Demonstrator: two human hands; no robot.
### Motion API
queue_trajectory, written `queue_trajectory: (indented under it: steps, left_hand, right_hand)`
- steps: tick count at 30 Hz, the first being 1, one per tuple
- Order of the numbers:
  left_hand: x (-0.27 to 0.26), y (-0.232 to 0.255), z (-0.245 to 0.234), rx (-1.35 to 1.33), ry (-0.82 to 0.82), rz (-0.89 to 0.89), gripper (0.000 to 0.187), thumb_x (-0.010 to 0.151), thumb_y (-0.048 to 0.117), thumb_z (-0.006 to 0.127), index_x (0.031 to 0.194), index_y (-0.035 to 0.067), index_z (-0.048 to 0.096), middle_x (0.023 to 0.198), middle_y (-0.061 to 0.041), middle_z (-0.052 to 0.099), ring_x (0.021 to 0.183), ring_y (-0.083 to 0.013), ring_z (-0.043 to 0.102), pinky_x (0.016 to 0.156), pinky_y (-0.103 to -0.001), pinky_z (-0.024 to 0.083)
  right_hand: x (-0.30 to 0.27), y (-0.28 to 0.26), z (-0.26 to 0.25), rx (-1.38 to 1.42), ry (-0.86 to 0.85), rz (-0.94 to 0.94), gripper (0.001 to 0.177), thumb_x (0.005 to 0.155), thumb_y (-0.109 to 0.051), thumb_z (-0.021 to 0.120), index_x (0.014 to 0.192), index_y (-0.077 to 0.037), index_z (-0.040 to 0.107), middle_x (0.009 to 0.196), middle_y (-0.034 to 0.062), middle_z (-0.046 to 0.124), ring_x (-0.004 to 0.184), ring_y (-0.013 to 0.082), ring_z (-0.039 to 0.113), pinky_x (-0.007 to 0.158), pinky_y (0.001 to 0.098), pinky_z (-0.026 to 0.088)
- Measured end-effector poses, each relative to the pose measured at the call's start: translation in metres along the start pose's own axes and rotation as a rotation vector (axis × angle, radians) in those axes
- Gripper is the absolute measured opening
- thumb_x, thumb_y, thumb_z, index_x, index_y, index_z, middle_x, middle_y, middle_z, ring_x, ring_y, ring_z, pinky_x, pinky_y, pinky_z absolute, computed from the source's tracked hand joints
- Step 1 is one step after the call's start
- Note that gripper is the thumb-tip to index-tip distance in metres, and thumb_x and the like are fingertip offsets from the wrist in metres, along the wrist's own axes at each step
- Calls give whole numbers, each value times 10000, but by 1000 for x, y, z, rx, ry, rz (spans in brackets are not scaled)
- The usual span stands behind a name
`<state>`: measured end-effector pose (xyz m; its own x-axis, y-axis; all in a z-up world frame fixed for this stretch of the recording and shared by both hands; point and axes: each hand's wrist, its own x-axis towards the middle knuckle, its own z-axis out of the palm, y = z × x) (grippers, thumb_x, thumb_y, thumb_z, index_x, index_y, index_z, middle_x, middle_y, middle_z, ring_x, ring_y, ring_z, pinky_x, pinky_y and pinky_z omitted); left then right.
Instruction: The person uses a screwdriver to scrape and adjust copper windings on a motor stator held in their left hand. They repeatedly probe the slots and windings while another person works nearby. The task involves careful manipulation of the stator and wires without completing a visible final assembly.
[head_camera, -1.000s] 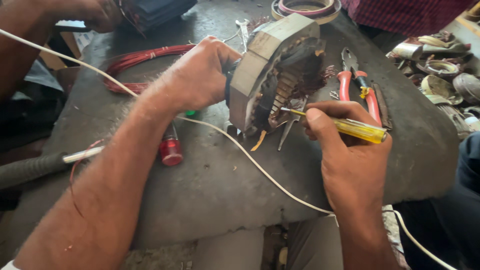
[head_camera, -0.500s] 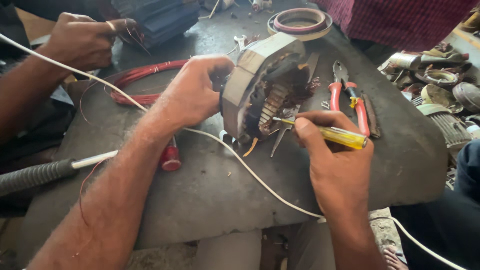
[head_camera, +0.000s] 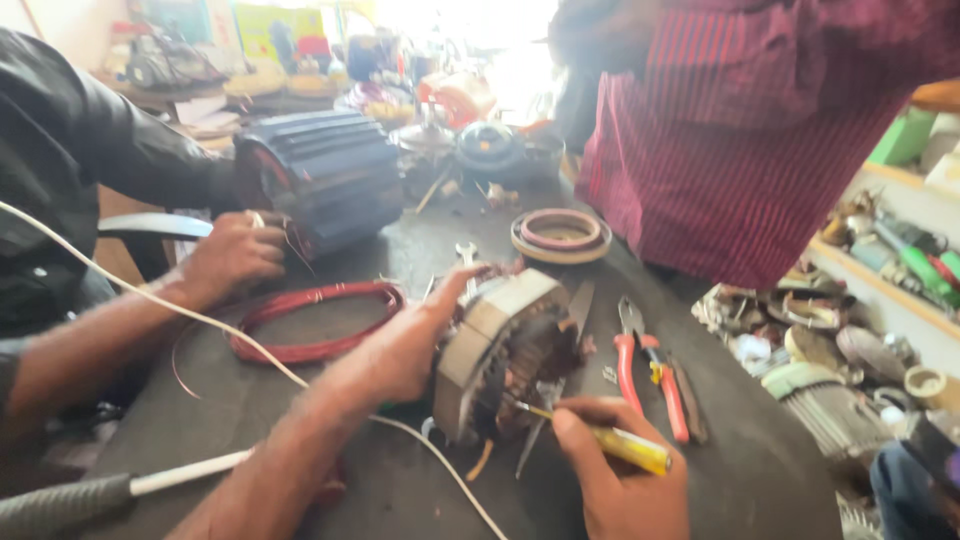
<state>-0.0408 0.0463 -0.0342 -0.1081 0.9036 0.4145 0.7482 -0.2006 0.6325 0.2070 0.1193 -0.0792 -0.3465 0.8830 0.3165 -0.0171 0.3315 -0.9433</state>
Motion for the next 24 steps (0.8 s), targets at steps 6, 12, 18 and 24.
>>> queue_trajectory:
  steps: [6,12,18,24]
  left_hand:
    - [-6,22,-5,-41,53,160,1072,658,-89,757,1594,110,274,1213,-191,723,1076,-282,720,899,-391,545]
    - [-13,14,1,-117,70,214,916,758,-115,622,1609,118,372,1235,-157,739,1059,-188,683,940,-345,562]
    - [-14,7,3,-131,149,155,788,891,64,745,1589,96,379,1188,-141,742,1024,-191,691,935,-337,563]
    - [-17,20,-7,-57,453,121,680,878,260,798,1433,48,467,1225,-115,591,916,-176,684,779,-319,586]
  right_hand:
    - [5,12,3,52,24,5,161,796,-94,787,925,0,811,755,82,767,719,127,696,680,248,531]
    - [-9,-9,1,-3,49,27,166,859,-114,740,977,-2,775,831,65,771,776,109,705,733,248,544]
    - [-22,-36,6,42,51,-23,178,928,-111,678,1042,18,725,850,72,727,788,123,678,763,247,531]
    - [-23,-39,10,-2,46,-54,157,959,-109,664,1047,15,704,855,67,706,791,123,669,770,253,538]
